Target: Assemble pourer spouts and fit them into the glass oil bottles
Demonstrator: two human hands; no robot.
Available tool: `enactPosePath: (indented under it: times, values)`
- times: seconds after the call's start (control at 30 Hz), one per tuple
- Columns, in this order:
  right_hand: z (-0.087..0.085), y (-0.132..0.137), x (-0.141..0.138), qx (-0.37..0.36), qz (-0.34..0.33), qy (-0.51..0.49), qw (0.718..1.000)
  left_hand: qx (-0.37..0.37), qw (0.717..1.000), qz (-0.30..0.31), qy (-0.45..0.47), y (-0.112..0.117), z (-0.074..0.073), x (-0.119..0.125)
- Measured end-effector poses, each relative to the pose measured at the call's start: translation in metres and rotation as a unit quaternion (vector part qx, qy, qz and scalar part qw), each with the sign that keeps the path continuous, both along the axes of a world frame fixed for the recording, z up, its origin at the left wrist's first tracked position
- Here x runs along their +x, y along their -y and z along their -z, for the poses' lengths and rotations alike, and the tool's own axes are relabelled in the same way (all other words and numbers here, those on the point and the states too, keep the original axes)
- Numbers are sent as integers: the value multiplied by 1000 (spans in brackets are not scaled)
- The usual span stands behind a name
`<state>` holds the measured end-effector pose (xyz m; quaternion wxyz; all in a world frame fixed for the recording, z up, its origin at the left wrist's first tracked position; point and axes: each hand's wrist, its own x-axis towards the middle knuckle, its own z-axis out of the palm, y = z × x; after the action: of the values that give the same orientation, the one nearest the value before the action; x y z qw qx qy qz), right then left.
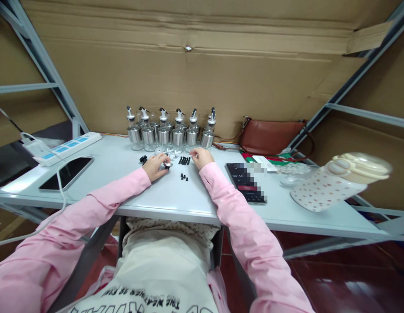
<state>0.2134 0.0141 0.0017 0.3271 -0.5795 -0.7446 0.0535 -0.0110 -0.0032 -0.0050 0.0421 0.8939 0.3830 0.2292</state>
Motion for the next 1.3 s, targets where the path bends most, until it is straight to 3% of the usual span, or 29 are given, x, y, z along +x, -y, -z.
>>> enactPosePath:
  times: [0.1, 0.27, 0.67, 0.93, 1.0, 1.1, 1.2, 1.3]
  values:
    - [3, -1, 4, -52, 5, 116, 992, -7, 1000, 10, 18, -1, 1, 0]
    - [5, 1, 1, -115, 1, 182, 977, -13, 998, 47, 45, -3, 5, 2]
    - [5, 0, 1, -139, -3, 181, 974, 19, 990, 130, 60, -8, 12, 0]
    - [0, 4, 3, -158, 100, 161, 969, 8, 986, 138, 89, -11, 15, -1]
    - [-3, 7, 0, -148, 96, 119, 977, 20, 989, 125, 75, -11, 13, -1]
    - [-7, 13, -10, -116, 27, -48, 992, 59, 991, 103, 53, -10, 11, -1]
    - [-8, 19, -23, -73, -52, -204, 975, 92, 986, 125, 55, -9, 10, -1]
    - [-6, 22, -32, -55, -90, -271, 957, 94, 984, 142, 61, -8, 10, -1]
